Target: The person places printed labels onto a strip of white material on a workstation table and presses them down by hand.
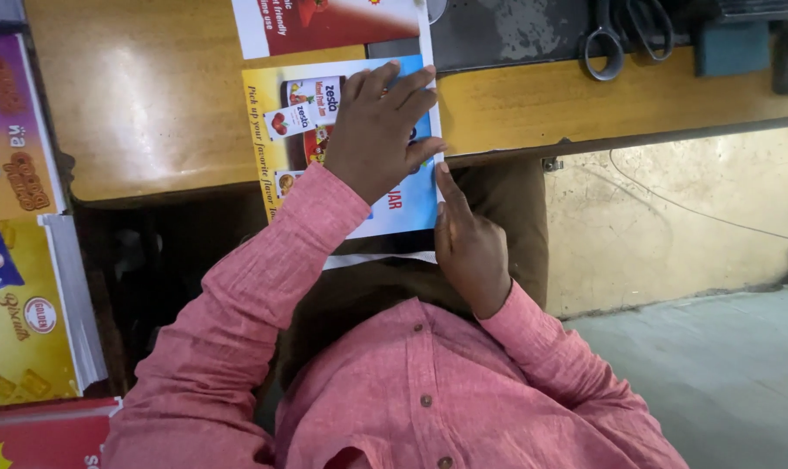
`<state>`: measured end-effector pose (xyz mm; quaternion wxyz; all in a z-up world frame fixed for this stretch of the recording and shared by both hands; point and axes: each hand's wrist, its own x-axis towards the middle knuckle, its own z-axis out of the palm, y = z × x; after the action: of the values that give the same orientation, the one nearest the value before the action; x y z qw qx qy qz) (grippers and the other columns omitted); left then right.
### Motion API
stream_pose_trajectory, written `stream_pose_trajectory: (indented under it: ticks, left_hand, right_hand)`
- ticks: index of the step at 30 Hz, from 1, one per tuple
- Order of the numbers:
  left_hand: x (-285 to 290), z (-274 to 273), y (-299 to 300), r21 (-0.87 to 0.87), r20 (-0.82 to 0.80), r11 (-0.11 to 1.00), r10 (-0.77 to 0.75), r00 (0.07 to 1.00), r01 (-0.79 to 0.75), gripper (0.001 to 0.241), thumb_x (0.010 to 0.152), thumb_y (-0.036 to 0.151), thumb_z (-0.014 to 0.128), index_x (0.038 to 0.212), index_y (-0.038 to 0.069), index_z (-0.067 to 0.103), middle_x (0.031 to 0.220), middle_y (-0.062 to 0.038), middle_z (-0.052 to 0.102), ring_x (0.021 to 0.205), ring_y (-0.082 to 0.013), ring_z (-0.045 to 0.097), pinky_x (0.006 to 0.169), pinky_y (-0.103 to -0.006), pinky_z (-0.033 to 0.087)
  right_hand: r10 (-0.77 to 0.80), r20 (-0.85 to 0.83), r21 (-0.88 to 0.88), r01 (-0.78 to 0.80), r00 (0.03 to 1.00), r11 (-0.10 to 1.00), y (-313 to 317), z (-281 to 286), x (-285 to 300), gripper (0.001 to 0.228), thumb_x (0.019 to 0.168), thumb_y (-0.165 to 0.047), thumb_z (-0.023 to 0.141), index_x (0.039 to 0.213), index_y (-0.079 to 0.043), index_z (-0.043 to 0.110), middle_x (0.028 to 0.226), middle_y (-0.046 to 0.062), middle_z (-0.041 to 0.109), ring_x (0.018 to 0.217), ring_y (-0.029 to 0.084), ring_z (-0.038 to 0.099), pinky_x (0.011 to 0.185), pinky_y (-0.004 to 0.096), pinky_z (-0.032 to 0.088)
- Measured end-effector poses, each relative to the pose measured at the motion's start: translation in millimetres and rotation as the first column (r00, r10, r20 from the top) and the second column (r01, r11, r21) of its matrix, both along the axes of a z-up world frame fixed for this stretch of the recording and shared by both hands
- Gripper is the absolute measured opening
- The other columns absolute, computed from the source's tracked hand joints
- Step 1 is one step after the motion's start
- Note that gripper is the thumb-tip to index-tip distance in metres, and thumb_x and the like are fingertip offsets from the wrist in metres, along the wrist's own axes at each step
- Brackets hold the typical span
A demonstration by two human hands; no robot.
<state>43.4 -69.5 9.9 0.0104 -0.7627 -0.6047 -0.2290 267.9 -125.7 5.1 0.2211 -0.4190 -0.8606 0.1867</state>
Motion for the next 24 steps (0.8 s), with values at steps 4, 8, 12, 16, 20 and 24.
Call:
stream_pose_trajectory:
  ticks: [4, 8, 12, 16, 20, 24]
  left_hand:
    - [-1.2, -0.5, 2.2, 0.000, 0.005, 1.000, 0.005, 1.000, -0.005, 0.051, 0.097, 0.051, 0.086, 0.129, 0.015, 0.069, 0.151, -0.001, 0.063, 0.134, -0.0381, 0.055, 0.108, -0.0561, 0.041]
    - [-2.2, -0.8, 5.7, -0.027, 0.032, 1.000, 0.005, 0.999, -0.004, 0.049, 0.098, 0.049, 0.085, 0.128, 0.014, 0.068, 0.152, -0.003, 0.062, 0.137, -0.0408, 0.054, 0.109, -0.0587, 0.039]
    - [-8.5, -4.5, 14.9, -0.023, 0.010, 1.000, 0.016, 1.000, -0.016, 0.051, 0.100, 0.051, 0.083, 0.132, 0.015, 0.069, 0.153, -0.002, 0.062, 0.138, -0.0381, 0.053, 0.111, -0.0579, 0.039]
    - [-13.2, -5.4, 21.5, -0.019, -0.010, 1.000, 0.008, 1.000, -0.008, 0.050, 0.101, 0.048, 0.085, 0.135, 0.015, 0.069, 0.154, -0.003, 0.062, 0.139, -0.0387, 0.053, 0.112, -0.0580, 0.039]
    - [-16.8, -4.4, 28.0, -0.005, -0.009, 1.000, 0.011, 1.000, -0.011, 0.048, 0.102, 0.045, 0.085, 0.134, 0.014, 0.069, 0.154, -0.004, 0.061, 0.139, -0.0394, 0.052, 0.113, -0.0592, 0.038]
    - [-21.7, -7.5, 36.4, -0.024, -0.029, 0.999, 0.030, 0.999, -0.031, 0.048, 0.103, 0.046, 0.083, 0.136, 0.014, 0.068, 0.155, -0.004, 0.061, 0.141, -0.0380, 0.049, 0.115, -0.0572, 0.034]
  right_hand:
    - [0.003, -0.018, -0.037, -0.004, 1.000, 0.999, 4.2, 3.4, -1.3, 0.049, 0.115, -0.010, 0.052, 0.163, -0.009, 0.044, 0.145, 0.005, 0.074, 0.052, 0.025, 0.061, 0.049, 0.041, 0.049]
    - [0.018, -0.043, -0.058, -0.020, 0.999, 0.998, 8.5, 9.4, -4.2, 0.046, 0.117, -0.014, 0.049, 0.162, -0.006, 0.047, 0.162, 0.006, 0.061, 0.059, 0.026, 0.068, 0.052, 0.039, 0.052]
    - [0.017, -0.038, -0.031, -0.018, 0.999, 0.999, 18.5, 8.5, -8.0, 0.047, 0.116, -0.013, 0.050, 0.162, -0.009, 0.046, 0.139, 0.007, 0.078, 0.048, 0.025, 0.057, 0.046, 0.039, 0.045]
    - [0.027, -0.014, -0.014, -0.027, 1.000, 1.000, 26.3, 3.3, -11.6, 0.048, 0.116, -0.012, 0.053, 0.163, -0.008, 0.044, 0.145, 0.009, 0.076, 0.052, 0.030, 0.061, 0.045, 0.043, 0.045]
    - [-0.007, -0.045, -0.036, 0.005, 0.999, 0.999, 34.5, -0.6, -15.2, 0.048, 0.116, -0.010, 0.054, 0.163, -0.011, 0.047, 0.088, 0.004, 0.077, 0.047, 0.027, 0.051, 0.048, 0.042, 0.042]
    - [0.021, -0.031, -0.067, -0.023, 0.999, 0.998, 44.1, 8.9, -23.6, 0.047, 0.116, -0.012, 0.050, 0.162, -0.007, 0.045, 0.156, 0.011, 0.067, 0.064, 0.034, 0.070, 0.055, 0.045, 0.052]
